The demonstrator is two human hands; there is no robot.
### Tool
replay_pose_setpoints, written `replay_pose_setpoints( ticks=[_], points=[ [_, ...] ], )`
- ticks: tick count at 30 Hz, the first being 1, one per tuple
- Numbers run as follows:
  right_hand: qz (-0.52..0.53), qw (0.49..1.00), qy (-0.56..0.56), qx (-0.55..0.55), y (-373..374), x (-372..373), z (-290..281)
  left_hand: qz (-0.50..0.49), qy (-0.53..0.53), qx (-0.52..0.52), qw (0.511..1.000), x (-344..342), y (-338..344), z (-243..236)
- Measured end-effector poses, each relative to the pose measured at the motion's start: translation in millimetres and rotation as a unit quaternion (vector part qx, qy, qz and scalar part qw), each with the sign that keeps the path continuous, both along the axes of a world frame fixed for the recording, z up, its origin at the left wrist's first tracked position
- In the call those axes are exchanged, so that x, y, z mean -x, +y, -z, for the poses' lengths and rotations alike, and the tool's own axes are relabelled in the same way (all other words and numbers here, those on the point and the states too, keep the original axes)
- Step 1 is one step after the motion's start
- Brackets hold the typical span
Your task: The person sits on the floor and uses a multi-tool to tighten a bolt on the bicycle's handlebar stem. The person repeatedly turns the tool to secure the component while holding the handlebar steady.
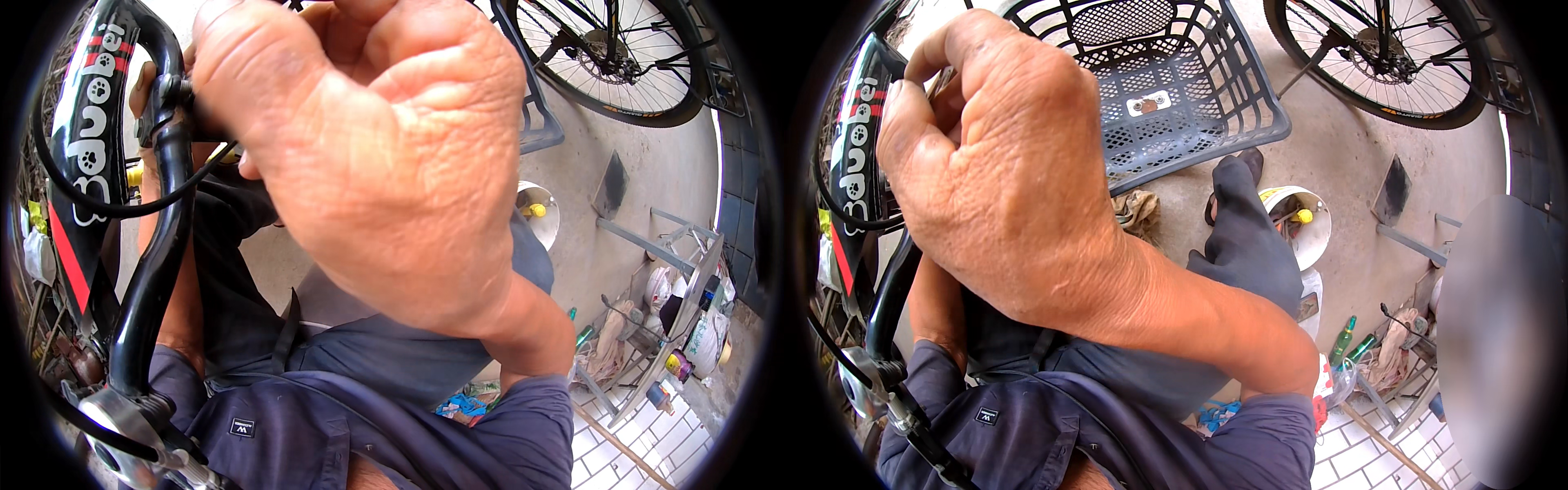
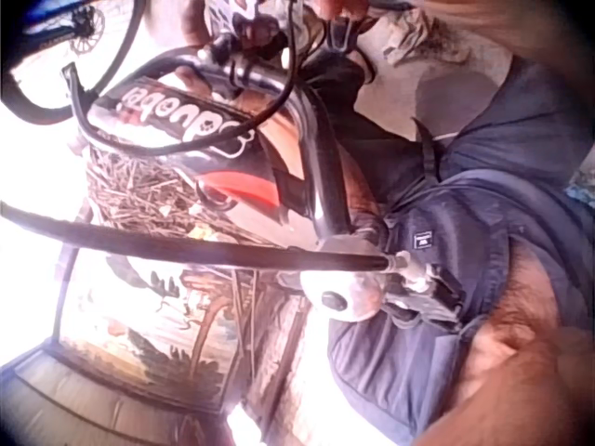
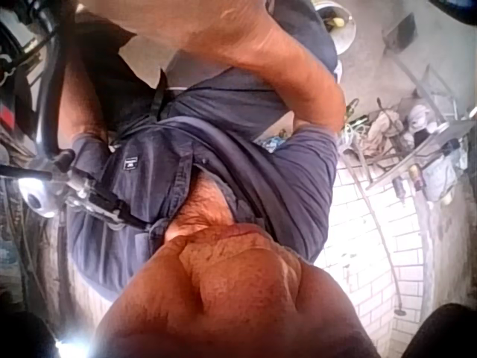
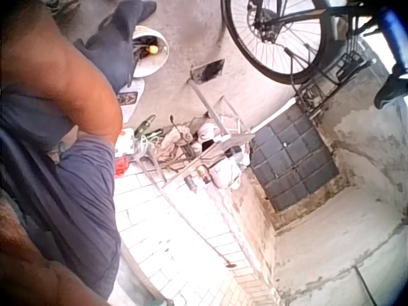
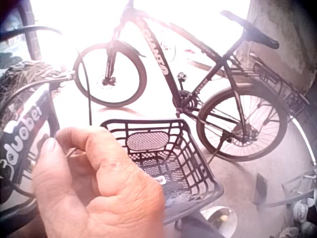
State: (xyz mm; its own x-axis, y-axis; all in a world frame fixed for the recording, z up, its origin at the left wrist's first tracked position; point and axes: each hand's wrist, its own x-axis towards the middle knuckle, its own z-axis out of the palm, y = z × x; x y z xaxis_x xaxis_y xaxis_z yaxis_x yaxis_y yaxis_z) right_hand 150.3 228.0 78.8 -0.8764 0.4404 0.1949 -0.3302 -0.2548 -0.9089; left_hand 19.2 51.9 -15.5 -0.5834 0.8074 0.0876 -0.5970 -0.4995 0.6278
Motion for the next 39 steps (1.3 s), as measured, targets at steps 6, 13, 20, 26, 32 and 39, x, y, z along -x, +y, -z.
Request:
replay_pose_setpoints(
  ticks=[6,13,20,26,32,39],
  points=[
    [0.069,0.992,0.069,-0.082,-12,-8,9,0.003,-0.004,-0.01,1.0,0,3,3],
    [-0.028,0.994,-0.097,-0.038,10,-35,-21,-0.014,0.0,-0.008,1.0,-5,0,-3],
    [0.009,0.991,-0.053,-0.124,11,-48,-23,-0.025,0.031,0.034,0.999,-7,-8,-11],
    [0.025,0.95,-0.029,-0.309,24,-89,-56,0.013,0.052,0.022,0.998,-2,13,-3],
    [-0.143,0.915,-0.017,-0.378,39,-105,-68,0.001,0.067,0.052,0.996,-2,3,-1],
    [-0.255,0.896,-0.025,-0.363,61,-111,-90,0.001,-0.027,-0.034,0.999,-2,1,-1]
  ],
)
